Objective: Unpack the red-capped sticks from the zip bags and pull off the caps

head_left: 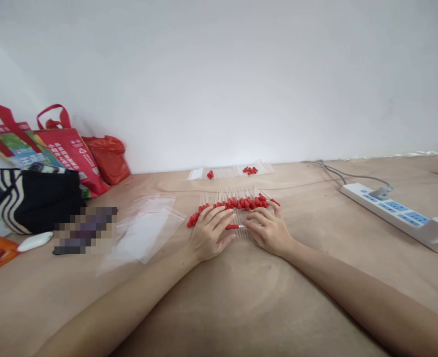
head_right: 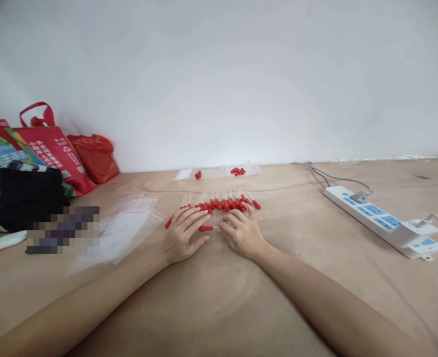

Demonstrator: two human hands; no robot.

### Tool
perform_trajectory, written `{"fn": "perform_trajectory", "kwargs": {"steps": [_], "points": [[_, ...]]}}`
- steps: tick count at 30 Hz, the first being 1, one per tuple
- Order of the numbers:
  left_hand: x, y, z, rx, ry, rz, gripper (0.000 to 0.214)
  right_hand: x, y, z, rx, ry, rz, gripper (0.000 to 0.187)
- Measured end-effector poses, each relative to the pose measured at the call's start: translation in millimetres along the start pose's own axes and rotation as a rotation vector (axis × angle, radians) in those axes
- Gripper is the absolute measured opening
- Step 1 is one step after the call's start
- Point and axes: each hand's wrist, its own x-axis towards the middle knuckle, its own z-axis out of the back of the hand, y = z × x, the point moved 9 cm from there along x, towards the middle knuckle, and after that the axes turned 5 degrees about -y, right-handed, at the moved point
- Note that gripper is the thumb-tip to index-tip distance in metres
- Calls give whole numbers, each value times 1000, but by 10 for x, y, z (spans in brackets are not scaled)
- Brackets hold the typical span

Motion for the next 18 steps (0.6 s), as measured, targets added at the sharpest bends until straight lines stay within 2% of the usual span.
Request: {"fn": "perform_trajectory", "kwargs": {"steps": [4,6,14,18], "points": [[-12,5,-51,-15,2,-2,15,4,81,41,-3,-31,55,14],[-22,3,-44,-21,4,-8,12,-10,105,59,-13,-34,78,16],[-2,-72,-15,-24,83,-21,14,-43,132,61,-37,14,95,18],[-74,91,72,-22,59,23,21,-103,-32,141,-32,-16,44,18]]}}
